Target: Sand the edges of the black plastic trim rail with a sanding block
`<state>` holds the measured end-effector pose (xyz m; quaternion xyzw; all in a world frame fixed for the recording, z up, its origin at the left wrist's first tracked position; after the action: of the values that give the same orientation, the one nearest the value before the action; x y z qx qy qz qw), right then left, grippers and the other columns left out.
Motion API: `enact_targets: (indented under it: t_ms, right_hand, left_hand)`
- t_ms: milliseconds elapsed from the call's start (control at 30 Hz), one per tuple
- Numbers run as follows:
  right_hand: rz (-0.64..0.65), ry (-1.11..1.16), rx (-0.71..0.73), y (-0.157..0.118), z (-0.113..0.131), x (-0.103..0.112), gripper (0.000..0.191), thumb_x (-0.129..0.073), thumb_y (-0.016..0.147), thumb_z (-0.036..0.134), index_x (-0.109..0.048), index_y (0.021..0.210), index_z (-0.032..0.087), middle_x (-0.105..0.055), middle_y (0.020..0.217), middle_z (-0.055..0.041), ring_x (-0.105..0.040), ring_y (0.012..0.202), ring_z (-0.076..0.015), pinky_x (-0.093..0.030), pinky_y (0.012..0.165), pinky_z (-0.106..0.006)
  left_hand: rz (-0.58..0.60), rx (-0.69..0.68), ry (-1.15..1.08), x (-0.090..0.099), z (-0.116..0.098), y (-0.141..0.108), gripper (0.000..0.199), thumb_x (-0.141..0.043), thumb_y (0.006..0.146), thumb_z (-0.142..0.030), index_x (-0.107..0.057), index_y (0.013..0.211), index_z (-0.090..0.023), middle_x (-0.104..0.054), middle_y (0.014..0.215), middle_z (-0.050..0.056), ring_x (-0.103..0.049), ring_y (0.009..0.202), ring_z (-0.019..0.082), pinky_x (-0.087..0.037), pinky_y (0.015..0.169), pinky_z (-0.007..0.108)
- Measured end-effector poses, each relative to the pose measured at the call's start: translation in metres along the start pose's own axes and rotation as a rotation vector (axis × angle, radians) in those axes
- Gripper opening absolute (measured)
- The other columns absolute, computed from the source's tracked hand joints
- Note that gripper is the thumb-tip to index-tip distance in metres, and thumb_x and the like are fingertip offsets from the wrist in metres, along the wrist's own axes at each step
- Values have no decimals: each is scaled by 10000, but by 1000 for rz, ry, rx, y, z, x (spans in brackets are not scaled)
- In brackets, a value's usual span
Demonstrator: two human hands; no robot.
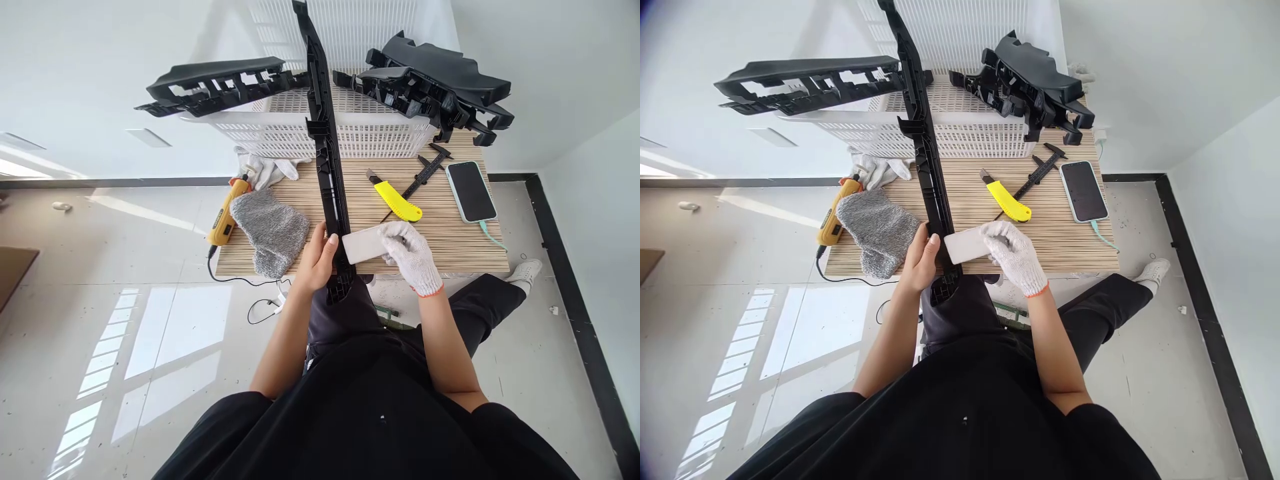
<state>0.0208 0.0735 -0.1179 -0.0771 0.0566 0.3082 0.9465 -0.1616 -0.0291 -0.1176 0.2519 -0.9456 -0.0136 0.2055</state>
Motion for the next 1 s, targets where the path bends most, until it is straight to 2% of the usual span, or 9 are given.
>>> enact_targets:
  t_ms: [67,200,367,467,600,700,833,933,1000]
  right_hand:
    - [-31,-28,40,-1,4,2,160,-705,875,391,-676,942,249,-688,1139,-4,-567,692,-77,-542,561,-203]
    - [27,-41,34,-1,4,-1,150,-727,873,383,-693,922,246,-701,1108,-3,-594,706,-84,-552,566,-204]
    - [-35,-4,84,2,5,8,138,-711,884,367,-698,964,255,-693,1117,7,-603,681,-67,-560,587,-207]
    - [92,-50,2,3,-1,1,138,-741,851,339,-699,922,228,-701,1107,-6,-601,657,-68,-562,567,-213]
    - [25,-14,24,4,4,6,159,-710,880,360,-706,984,239,-693,1170,-8,-631,700,-76,-586,605,-226]
    - [128,-71,-11,3,3,-3,161,-730,868,366,-715,951,228,-707,1144,-15,-651,721,-89,-574,590,-214]
    - [17,-25,32,3,6,6,136,-713,883,359,-710,957,245,-706,1130,1,-639,711,-77,-567,591,-205]
    - [135,-67,-12,3,0,-2,123,-741,869,354,-725,927,247,-708,1107,4,-648,730,-82,-581,610,-207]
    - [68,-47,3,5,-1,2,138,-731,878,367,-734,968,263,-705,1121,7,-658,737,-83,-594,620,-212]
  left_hand:
    - [-33,-4,31,1,-1,0,524,-482,977,-671,-635,1157,-203,-606,760,32,-632,698,194,-502,663,317]
    - [-108,-17,104,4,2,-1,571,-469,962,-709,-646,1118,-189,-562,717,9,-554,617,161,-432,609,296]
    - [-102,-71,108,4,0,-2,674,-357,972,-749,-671,1146,-178,-572,702,8,-544,607,168,-428,595,298]
    - [-96,-70,77,4,-3,-3,623,-378,988,-712,-678,1126,-185,-583,711,9,-543,615,166,-430,592,294]
    - [-88,-74,46,3,-8,-4,558,-389,1010,-666,-673,1091,-193,-567,709,3,-516,612,154,-410,592,288]
    - [-87,-81,22,2,-9,-4,547,-381,1019,-654,-667,1075,-191,-533,684,-4,-491,602,148,-388,587,291]
    - [-69,-71,-20,1,-8,-4,515,-392,1023,-639,-655,1017,-196,-471,642,-18,-435,569,137,-349,560,295]
    - [-77,-65,-48,2,-7,-3,486,-409,1023,-625,-647,996,-202,-445,635,-20,-415,577,141,-341,567,301]
    - [-73,-66,-55,1,-8,-3,474,-411,1025,-616,-647,988,-206,-441,639,-21,-412,582,141,-342,573,300]
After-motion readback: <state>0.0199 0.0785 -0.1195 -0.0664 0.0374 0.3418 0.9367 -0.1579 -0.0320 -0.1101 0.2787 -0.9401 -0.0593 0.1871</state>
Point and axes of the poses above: each hand's wrist, its own y-axis towards the middle knuckle, its own x-axis out of the back of the hand, z = x × y, the point moved 8 cm from there along y, towards the middle knuckle
